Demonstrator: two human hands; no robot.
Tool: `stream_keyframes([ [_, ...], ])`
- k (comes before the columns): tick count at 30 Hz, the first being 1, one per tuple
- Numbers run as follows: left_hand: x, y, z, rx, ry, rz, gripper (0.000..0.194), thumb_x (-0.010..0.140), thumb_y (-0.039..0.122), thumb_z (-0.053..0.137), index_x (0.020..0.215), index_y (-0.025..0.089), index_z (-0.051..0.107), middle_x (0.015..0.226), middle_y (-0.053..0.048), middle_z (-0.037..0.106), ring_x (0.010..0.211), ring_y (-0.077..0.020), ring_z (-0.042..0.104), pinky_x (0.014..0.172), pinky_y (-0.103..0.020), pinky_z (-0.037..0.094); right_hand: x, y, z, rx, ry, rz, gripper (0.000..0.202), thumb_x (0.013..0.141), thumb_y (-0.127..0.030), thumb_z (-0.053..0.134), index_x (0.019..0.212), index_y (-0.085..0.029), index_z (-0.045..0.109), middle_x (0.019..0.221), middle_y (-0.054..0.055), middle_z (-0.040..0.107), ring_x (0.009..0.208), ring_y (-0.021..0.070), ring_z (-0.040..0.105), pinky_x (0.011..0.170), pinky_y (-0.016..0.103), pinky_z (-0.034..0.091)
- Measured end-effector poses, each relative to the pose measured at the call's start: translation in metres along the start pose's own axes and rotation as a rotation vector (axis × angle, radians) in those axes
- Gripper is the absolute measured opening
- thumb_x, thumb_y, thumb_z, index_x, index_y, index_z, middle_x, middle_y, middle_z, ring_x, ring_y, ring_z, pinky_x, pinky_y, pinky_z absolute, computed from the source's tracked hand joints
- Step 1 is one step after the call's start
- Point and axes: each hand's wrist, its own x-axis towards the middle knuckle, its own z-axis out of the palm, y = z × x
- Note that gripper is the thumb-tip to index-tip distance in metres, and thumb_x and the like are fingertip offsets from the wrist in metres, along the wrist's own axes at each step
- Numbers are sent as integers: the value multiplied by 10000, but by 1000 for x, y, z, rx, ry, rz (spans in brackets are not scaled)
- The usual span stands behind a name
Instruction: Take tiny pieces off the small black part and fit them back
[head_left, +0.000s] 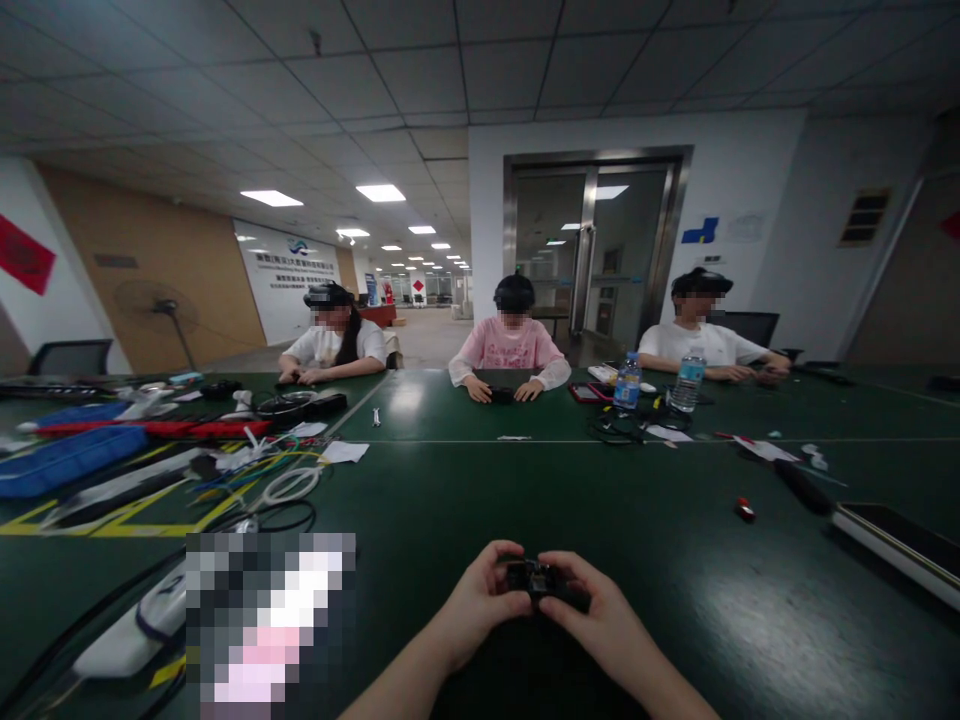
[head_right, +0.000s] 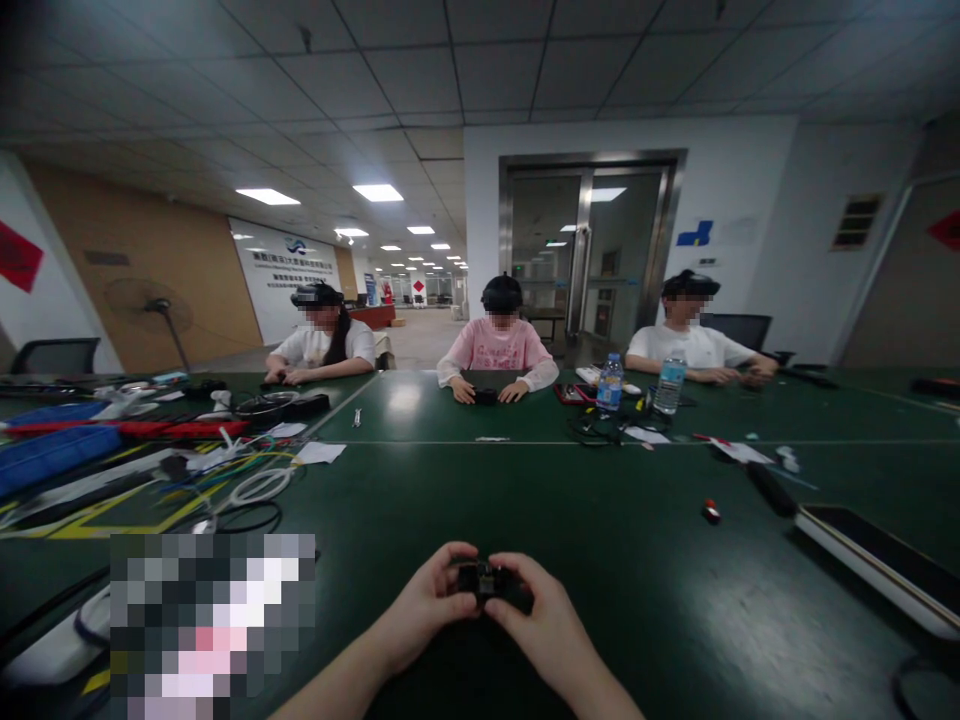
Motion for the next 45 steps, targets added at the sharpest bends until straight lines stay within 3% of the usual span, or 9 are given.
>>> stream_keyframes([
  [15,-2,3,3,3,4,7,464,625,122,738,992,191,463,877,-14,640,780,-127,609,706,-251,435,-4,-4,2,-78,-53,-81,229,699,-200,644,907,-291,674,1011,18,642,987,251,569,846,365,435],
  [22,-1,0,1,-52,-21,13,550,617,122,752,1058,200,433,934,-30,637,796,-128,614,726,-256,435,-4,-9,2,-145,-49,-91,200,700,-210,625,886,-268,670,993,28,641,960,244,581,821,354,448],
  [27,-1,-2,1,-50,-15,24,495,624,149,754,1019,200,461,926,-31,630,795,-141,615,724,-265,437,-2,-4,3,-128,-39,-86,183,711,-219,624,888,-251,659,1049,36,626,1031,248,552,880,360,417],
  [31,-3,3,3,-32,4,24,487,639,170,745,1032,200,460,933,-45,625,796,-159,621,745,-300,437,3,6,0,-4,22,-22,196,718,-285,628,909,-250,656,1096,44,619,1076,275,528,906,405,397],
  [36,-5,5,3,-26,22,4,516,651,173,729,1078,206,440,998,-70,615,875,-206,628,784,-342,435,9,11,-8,256,97,51,292,674,-362,698,934,-237,658,948,41,677,950,250,595,860,387,443],
  [45,-5,5,0,-6,32,-5,569,703,130,678,1173,202,365,1088,-114,600,946,-224,616,823,-367,443,9,9,-27,560,321,142,452,566,-328,800,987,-266,647,969,13,669,1001,231,567,846,349,452],
])
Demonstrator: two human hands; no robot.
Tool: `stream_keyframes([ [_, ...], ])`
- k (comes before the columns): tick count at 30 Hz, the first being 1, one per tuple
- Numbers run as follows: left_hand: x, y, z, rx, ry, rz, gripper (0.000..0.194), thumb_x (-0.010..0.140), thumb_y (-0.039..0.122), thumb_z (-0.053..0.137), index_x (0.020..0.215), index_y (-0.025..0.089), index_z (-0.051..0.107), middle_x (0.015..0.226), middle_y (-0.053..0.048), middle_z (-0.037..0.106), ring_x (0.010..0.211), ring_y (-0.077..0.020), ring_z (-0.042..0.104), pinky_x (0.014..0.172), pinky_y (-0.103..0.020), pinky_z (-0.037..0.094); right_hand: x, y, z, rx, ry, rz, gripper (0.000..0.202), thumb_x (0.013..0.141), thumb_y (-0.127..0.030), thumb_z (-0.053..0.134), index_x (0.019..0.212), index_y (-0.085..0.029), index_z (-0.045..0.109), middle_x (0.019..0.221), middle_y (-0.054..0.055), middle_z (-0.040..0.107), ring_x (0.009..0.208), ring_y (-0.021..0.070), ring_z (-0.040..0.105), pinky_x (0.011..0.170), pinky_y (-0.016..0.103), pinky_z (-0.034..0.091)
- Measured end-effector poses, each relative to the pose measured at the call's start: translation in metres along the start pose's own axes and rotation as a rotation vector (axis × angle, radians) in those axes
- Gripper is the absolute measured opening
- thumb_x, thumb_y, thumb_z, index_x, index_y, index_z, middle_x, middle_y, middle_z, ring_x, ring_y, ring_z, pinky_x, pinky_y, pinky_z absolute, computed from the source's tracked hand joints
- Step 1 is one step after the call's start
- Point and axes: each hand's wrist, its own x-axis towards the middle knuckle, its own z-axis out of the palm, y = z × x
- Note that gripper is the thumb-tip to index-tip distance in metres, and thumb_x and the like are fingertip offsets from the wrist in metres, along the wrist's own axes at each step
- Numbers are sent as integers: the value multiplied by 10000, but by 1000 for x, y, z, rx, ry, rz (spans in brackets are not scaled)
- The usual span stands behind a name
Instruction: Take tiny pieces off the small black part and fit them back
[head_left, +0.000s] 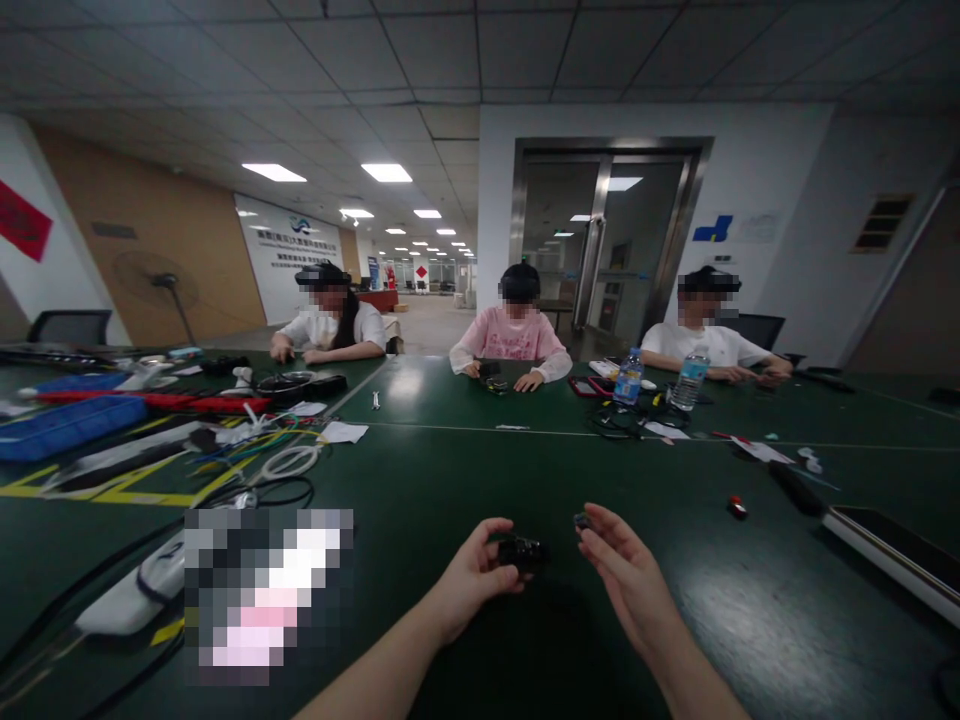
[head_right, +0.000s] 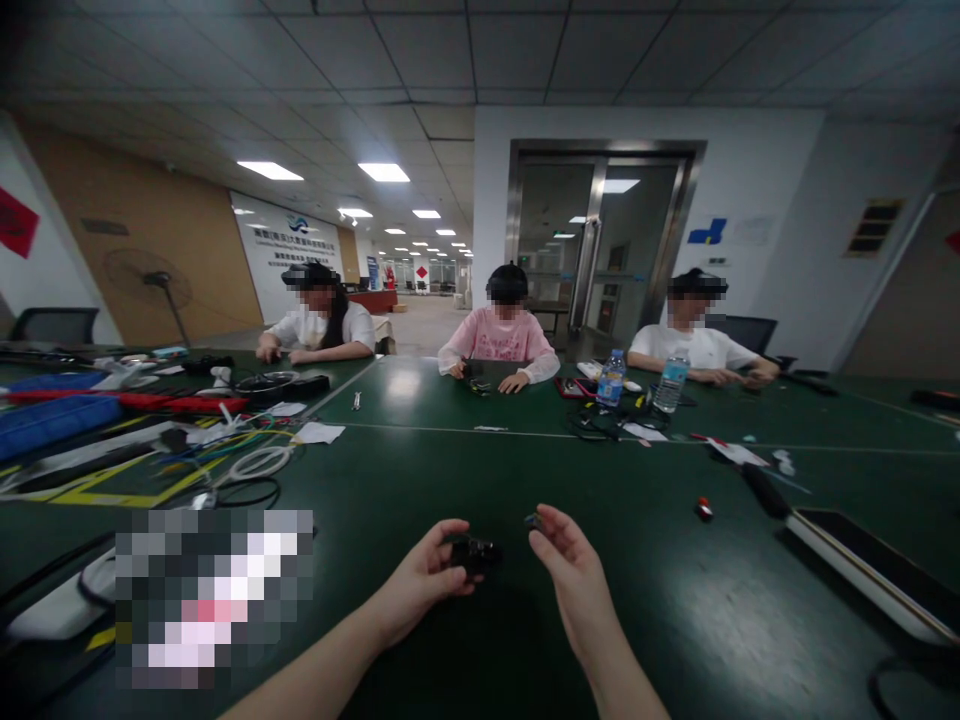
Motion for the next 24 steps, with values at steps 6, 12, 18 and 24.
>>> stream_keyframes([
  [6,0,2,1,24,-17,30,468,726,107,649,1113,196,401,1068,-104,610,934,-211,616,832,-370,446,2,-9,-3,235,59,63,399,539,-263,811,912,-258,671,868,-17,676,831,165,610,702,267,506],
  [12,-1,4,3,32,11,14,478,710,95,657,1109,194,413,1023,-101,623,911,-214,621,844,-389,437,1,-16,-4,394,73,149,340,560,-236,785,880,-253,671,803,-33,682,753,130,612,670,248,524],
  [18,-2,7,6,34,25,-33,481,695,78,659,1097,178,412,1054,-126,621,910,-229,631,849,-401,431,3,-19,-6,502,116,225,179,667,-242,684,844,-224,670,748,-33,676,711,124,615,658,258,523],
  [24,-4,12,10,49,24,-39,493,677,78,678,1085,178,420,1041,-115,626,919,-234,626,860,-414,426,4,-17,-8,515,108,243,144,704,-278,656,841,-237,669,707,-42,666,674,126,604,671,281,505],
])
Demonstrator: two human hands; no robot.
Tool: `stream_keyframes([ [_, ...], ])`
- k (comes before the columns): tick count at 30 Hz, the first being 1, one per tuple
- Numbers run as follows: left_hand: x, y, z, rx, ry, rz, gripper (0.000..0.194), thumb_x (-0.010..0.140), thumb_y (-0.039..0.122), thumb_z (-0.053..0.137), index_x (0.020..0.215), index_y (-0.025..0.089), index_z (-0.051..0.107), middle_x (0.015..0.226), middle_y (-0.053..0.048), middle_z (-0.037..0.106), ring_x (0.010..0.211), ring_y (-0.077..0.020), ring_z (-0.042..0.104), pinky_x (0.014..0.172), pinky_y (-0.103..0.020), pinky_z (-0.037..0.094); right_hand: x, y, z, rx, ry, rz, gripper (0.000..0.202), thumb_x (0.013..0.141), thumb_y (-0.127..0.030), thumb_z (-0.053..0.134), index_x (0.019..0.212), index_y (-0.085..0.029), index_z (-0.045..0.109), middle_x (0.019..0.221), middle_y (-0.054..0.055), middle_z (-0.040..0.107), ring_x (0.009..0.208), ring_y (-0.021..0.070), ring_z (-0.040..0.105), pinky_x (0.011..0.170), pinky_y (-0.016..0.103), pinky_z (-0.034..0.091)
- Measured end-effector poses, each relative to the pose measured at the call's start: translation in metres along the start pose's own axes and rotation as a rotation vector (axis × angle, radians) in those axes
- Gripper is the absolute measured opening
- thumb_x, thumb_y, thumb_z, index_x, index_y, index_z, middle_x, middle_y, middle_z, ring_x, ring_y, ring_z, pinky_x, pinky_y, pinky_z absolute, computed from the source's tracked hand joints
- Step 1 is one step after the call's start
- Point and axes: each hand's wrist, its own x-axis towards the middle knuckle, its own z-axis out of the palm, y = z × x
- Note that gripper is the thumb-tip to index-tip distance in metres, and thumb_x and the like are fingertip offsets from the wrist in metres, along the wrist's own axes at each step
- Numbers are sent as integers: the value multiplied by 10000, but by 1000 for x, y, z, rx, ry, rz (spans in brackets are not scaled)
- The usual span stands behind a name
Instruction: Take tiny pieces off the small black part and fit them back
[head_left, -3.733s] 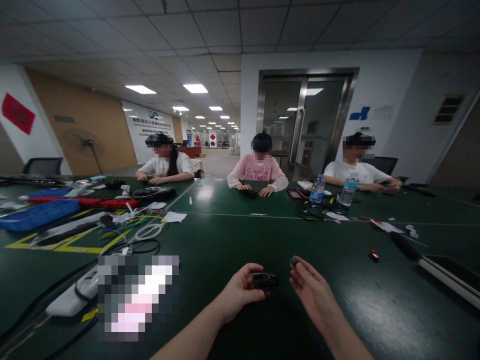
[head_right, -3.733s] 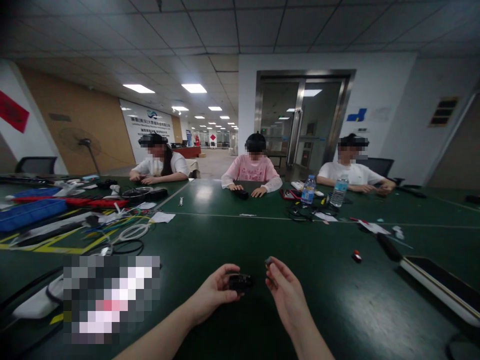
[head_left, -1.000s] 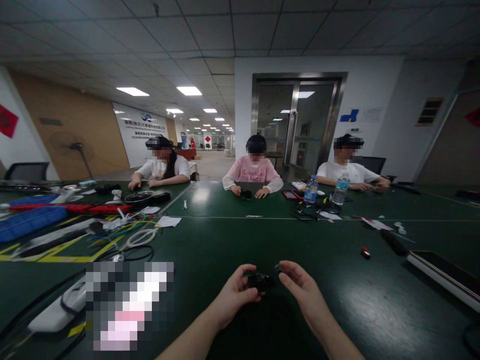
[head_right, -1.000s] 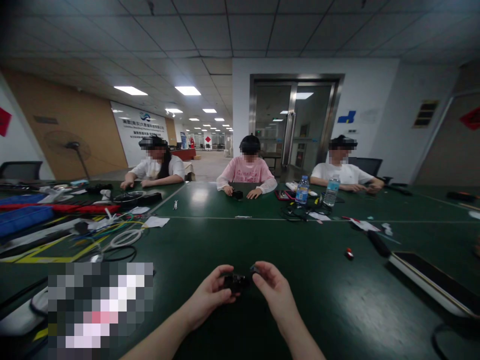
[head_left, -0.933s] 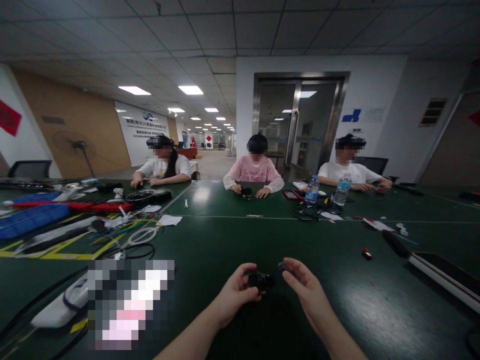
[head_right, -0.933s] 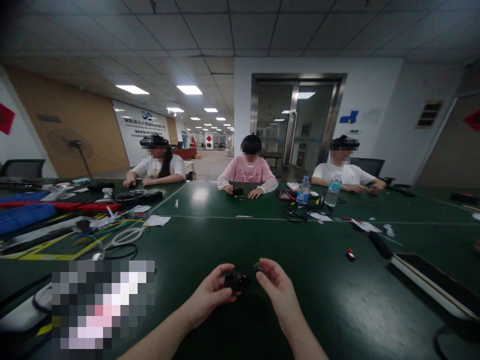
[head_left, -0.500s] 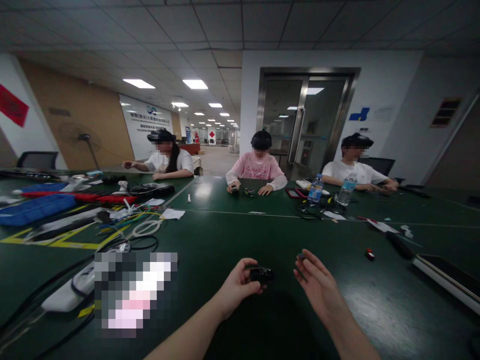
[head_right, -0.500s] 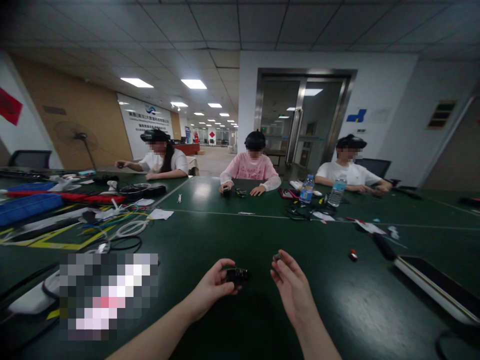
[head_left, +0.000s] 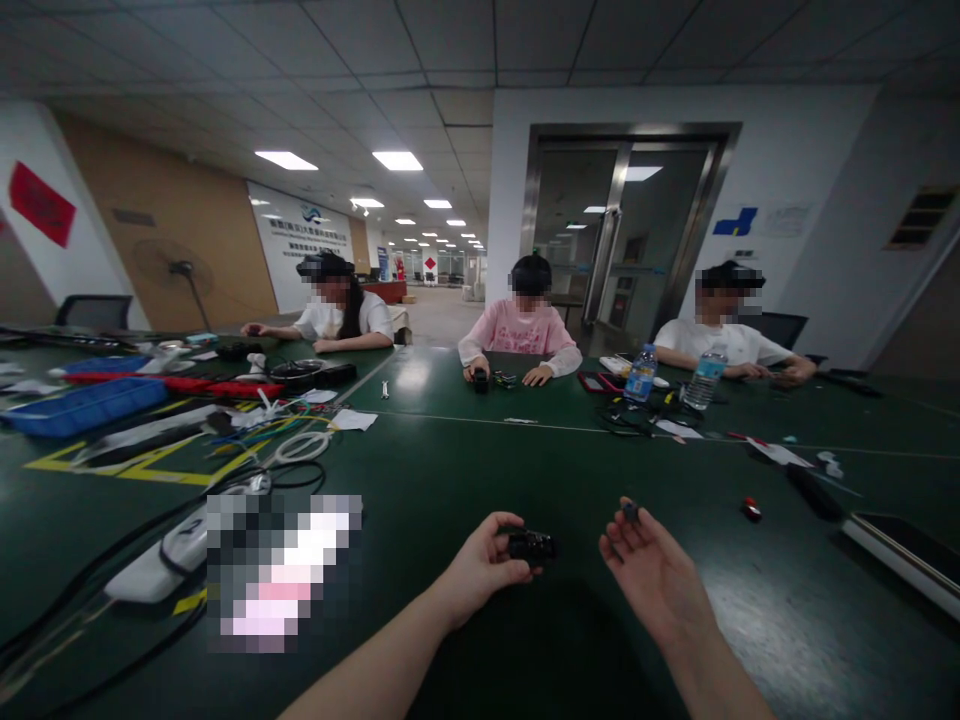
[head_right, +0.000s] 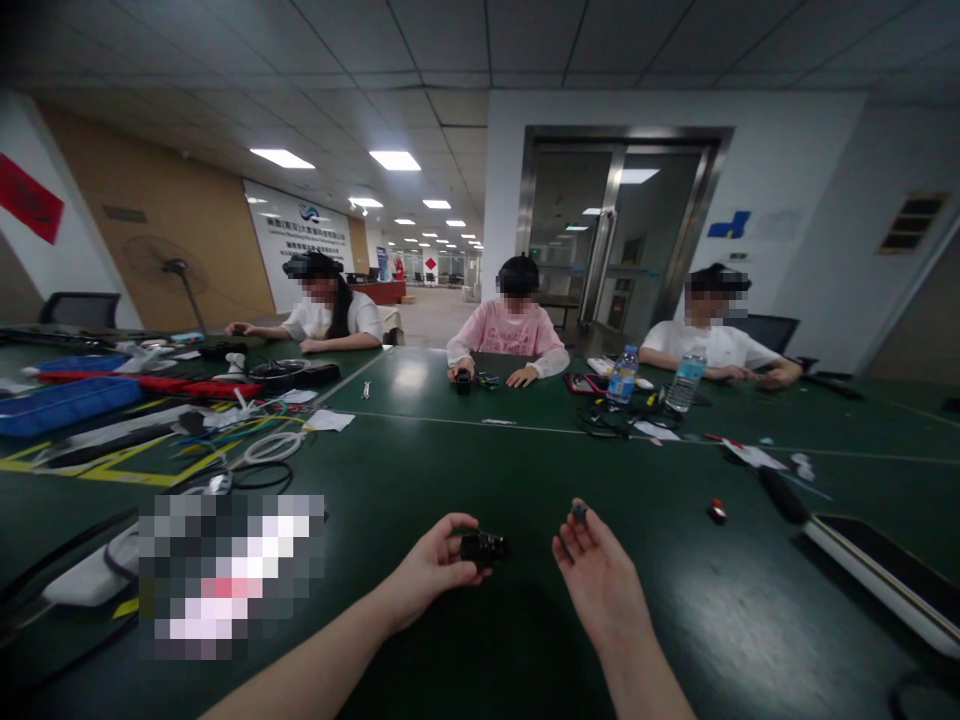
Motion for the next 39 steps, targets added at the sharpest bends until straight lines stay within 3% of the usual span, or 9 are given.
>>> stream_keyframes([
  [8,2,-5,-3,16,-39,11,494,681,88,675,1091,175,416,1043,-121,625,853,-210,639,798,-376,446,0,1,-3,-143,-86,-73,166,713,-352,642,860,-279,665,720,-20,661,692,182,609,729,370,489],
  [16,4,-6,-1,13,-32,38,508,637,87,711,1048,193,431,992,-78,630,805,-185,642,750,-336,446,-4,3,6,17,-28,21,188,626,-218,703,810,-246,677,726,-37,676,671,138,606,654,286,504],
  [24,3,-5,-3,14,-38,7,500,664,67,677,1076,190,422,1043,-108,619,873,-226,637,789,-384,443,-3,9,3,-105,-95,1,170,642,-314,717,798,-257,682,749,-33,691,714,164,617,697,318,488],
  [39,4,-8,-5,3,-80,39,507,695,83,667,1116,208,415,1079,-110,586,883,-210,623,812,-384,434,-5,15,6,-91,-114,41,265,565,-300,797,802,-253,686,760,-42,699,701,145,622,687,289,492],
])
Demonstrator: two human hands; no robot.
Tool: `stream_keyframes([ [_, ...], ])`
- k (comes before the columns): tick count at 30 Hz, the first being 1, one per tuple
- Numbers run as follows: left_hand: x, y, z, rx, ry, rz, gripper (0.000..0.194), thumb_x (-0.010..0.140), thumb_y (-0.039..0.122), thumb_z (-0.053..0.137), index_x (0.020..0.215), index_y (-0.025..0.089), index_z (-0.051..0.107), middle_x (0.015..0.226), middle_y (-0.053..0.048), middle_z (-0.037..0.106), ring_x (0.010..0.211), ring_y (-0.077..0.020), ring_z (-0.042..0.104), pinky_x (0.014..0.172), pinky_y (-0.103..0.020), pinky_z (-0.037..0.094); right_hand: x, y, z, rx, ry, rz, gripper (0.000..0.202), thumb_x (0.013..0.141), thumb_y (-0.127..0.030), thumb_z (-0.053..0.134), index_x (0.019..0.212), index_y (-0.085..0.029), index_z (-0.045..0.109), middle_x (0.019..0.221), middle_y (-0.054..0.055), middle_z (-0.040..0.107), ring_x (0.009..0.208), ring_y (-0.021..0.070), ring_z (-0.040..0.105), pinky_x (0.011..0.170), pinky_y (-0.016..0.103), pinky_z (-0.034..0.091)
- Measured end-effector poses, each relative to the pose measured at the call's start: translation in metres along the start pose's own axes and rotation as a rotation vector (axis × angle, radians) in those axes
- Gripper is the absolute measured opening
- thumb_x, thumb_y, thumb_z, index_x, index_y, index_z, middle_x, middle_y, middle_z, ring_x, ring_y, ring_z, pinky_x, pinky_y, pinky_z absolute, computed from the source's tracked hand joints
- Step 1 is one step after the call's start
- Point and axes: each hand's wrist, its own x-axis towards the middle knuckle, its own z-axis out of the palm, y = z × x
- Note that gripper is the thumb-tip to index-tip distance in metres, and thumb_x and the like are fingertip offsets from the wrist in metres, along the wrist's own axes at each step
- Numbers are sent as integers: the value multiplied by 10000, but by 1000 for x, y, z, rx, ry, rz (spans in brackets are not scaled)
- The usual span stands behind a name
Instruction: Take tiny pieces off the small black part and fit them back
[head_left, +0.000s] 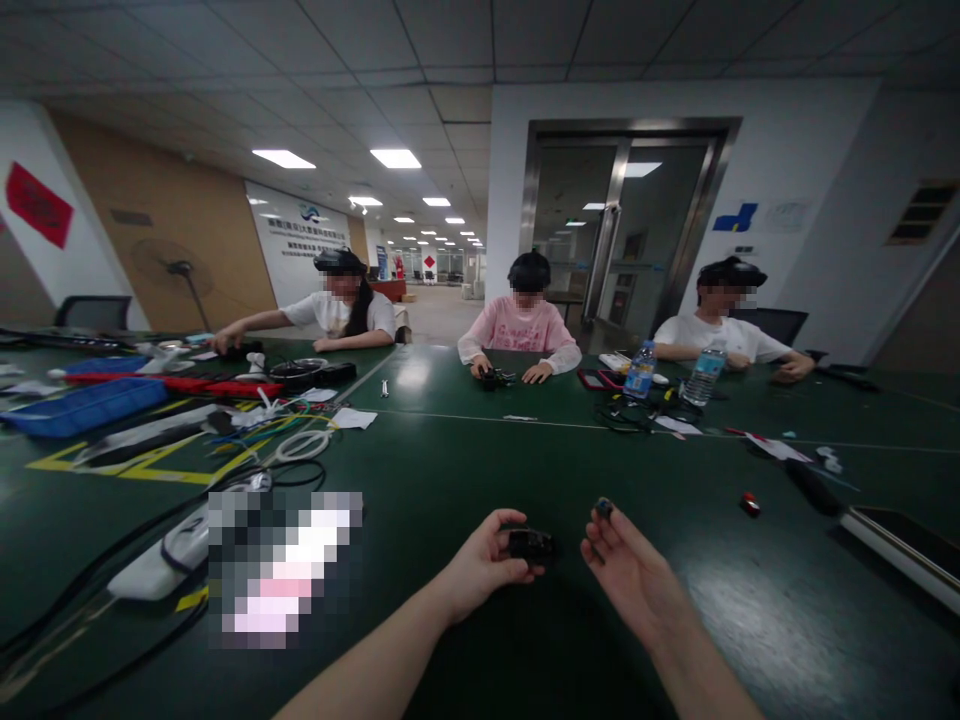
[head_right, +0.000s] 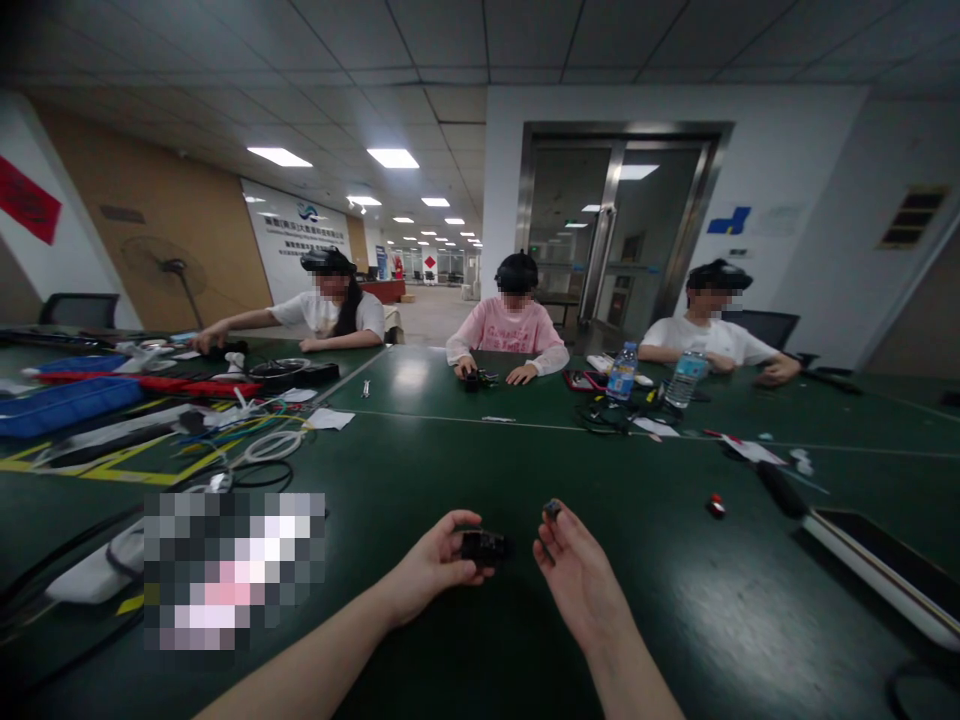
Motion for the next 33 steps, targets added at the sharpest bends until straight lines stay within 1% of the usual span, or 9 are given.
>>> stream_keyframes([
  [5,1,-3,-1,-30,-5,9,505,683,115,695,1096,215,424,1060,-92,597,862,-197,633,802,-361,435,0,5,0,-79,-40,-25,275,589,-322,791,832,-250,686,803,-26,706,716,153,629,696,298,490],
  [11,2,-4,-2,-28,-22,3,513,706,119,677,1133,225,412,1084,-101,588,892,-207,629,825,-381,431,-1,11,4,-151,-48,-50,324,557,-368,805,832,-245,686,798,-15,705,744,163,625,696,297,481],
  [14,2,-3,-3,-26,-22,-7,507,710,100,664,1133,220,412,1089,-103,586,892,-209,630,833,-390,431,-2,13,5,-191,-45,-73,339,542,-366,814,836,-248,692,818,-13,704,769,167,619,697,293,473],
  [18,1,-3,-2,-25,-22,-8,502,715,95,654,1137,216,409,1092,-102,585,893,-205,632,833,-386,435,-2,15,6,-259,-47,-90,358,542,-357,818,864,-254,701,931,-7,694,882,170,590,726,266,460],
  [22,0,-2,-1,-25,-26,-7,501,720,88,642,1141,212,399,1086,-102,593,888,-201,636,826,-377,439,-3,17,6,-371,-93,-109,397,564,-372,804,929,-261,694,1026,17,675,1012,203,549,842,308,432],
  [26,0,-1,0,-24,-19,-8,495,724,77,632,1141,210,400,1086,-102,593,893,-202,634,832,-382,435,-4,21,6,-505,-132,-147,400,581,-394,785,943,-250,693,1145,47,626,1121,246,498,954,370,371],
  [29,0,-1,-1,-27,-22,-14,506,719,71,635,1143,212,397,1080,-97,591,896,-198,630,831,-379,436,-3,25,6,-632,-166,-203,347,604,-403,760,904,-240,702,1209,63,577,1159,274,473,956,388,377],
  [31,1,-3,-2,-34,-29,-9,507,711,71,643,1134,211,401,1067,-87,593,896,-191,625,822,-368,441,-4,28,7,-780,-213,-244,280,648,-377,722,891,-241,700,1213,67,561,1143,279,489,935,400,399],
  [33,2,-5,-2,-45,-22,9,498,694,78,659,1110,208,417,1044,-70,591,895,-179,614,810,-350,447,-5,30,8,-993,-255,-312,212,684,-312,681,884,-243,695,1179,64,568,1119,268,507,947,408,391],
])
